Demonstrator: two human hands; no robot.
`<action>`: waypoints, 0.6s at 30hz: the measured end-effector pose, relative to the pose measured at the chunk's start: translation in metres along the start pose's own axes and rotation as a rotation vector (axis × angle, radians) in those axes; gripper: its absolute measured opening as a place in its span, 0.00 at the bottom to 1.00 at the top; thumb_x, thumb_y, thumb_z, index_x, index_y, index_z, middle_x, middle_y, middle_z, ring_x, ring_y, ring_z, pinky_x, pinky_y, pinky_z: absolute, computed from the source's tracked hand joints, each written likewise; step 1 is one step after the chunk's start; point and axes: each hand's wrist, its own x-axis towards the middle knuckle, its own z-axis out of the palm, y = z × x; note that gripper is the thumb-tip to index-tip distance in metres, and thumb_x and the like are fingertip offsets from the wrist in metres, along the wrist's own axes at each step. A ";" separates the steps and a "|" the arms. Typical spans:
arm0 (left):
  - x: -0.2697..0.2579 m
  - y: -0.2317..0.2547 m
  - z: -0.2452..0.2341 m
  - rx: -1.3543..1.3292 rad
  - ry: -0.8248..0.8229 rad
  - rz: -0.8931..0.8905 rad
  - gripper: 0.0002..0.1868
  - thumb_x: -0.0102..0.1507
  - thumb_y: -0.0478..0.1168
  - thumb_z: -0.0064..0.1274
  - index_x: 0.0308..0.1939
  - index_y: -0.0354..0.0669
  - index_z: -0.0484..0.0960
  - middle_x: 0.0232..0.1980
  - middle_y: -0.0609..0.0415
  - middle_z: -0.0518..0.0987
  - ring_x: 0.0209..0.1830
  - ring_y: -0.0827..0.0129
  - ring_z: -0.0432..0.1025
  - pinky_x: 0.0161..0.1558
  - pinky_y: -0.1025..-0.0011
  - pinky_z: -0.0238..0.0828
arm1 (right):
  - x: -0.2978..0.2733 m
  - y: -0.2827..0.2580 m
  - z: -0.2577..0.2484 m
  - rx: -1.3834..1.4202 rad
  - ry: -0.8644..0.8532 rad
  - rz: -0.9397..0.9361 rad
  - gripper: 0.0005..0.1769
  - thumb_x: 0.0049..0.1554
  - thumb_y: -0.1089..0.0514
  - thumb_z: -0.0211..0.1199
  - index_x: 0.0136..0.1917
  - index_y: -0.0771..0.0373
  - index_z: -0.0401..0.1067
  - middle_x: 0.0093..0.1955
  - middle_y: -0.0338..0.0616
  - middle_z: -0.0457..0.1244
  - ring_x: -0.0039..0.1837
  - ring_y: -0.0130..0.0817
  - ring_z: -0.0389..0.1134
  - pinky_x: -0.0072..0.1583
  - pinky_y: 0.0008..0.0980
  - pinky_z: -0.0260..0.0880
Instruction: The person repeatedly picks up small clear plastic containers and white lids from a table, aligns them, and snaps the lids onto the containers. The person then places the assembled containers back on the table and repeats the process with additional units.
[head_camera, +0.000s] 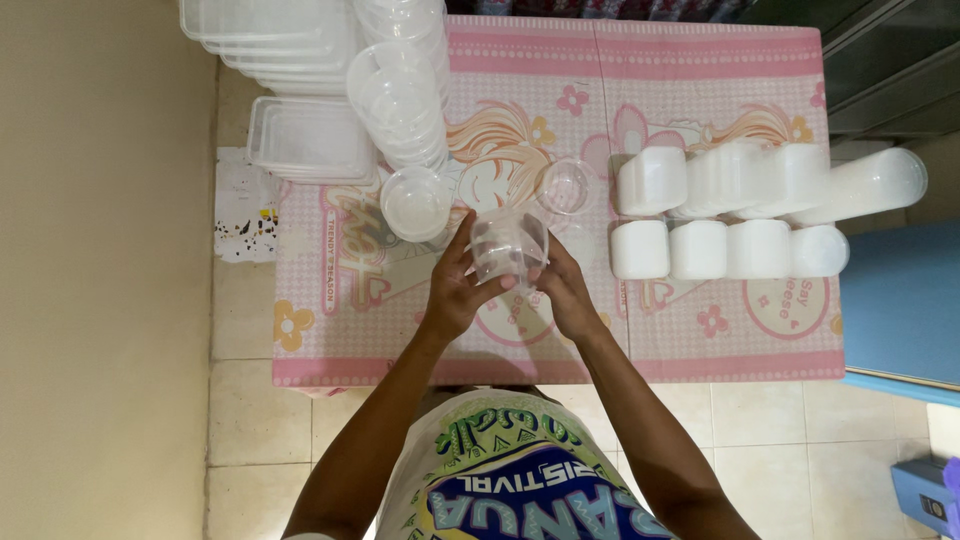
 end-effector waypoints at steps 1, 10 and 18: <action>0.001 -0.001 0.000 0.007 0.012 0.028 0.58 0.55 0.26 0.67 0.82 0.40 0.48 0.72 0.46 0.68 0.69 0.62 0.68 0.66 0.65 0.72 | 0.000 0.002 0.001 0.005 0.002 -0.020 0.45 0.54 0.59 0.53 0.83 0.70 0.48 0.78 0.53 0.56 0.76 0.40 0.59 0.72 0.37 0.61; 0.001 -0.004 0.004 0.010 0.139 0.135 0.50 0.60 0.31 0.65 0.81 0.36 0.53 0.71 0.50 0.72 0.65 0.65 0.71 0.63 0.70 0.72 | -0.008 0.008 0.022 -0.197 0.181 -0.041 0.37 0.57 0.68 0.43 0.81 0.69 0.55 0.74 0.54 0.61 0.64 0.38 0.64 0.62 0.34 0.68; 0.003 -0.004 0.013 -0.001 0.285 0.116 0.48 0.60 0.35 0.65 0.80 0.38 0.55 0.69 0.51 0.73 0.65 0.67 0.70 0.63 0.70 0.71 | -0.011 0.005 0.038 -0.311 0.361 -0.138 0.27 0.67 0.61 0.40 0.76 0.72 0.60 0.66 0.60 0.67 0.62 0.44 0.73 0.56 0.36 0.79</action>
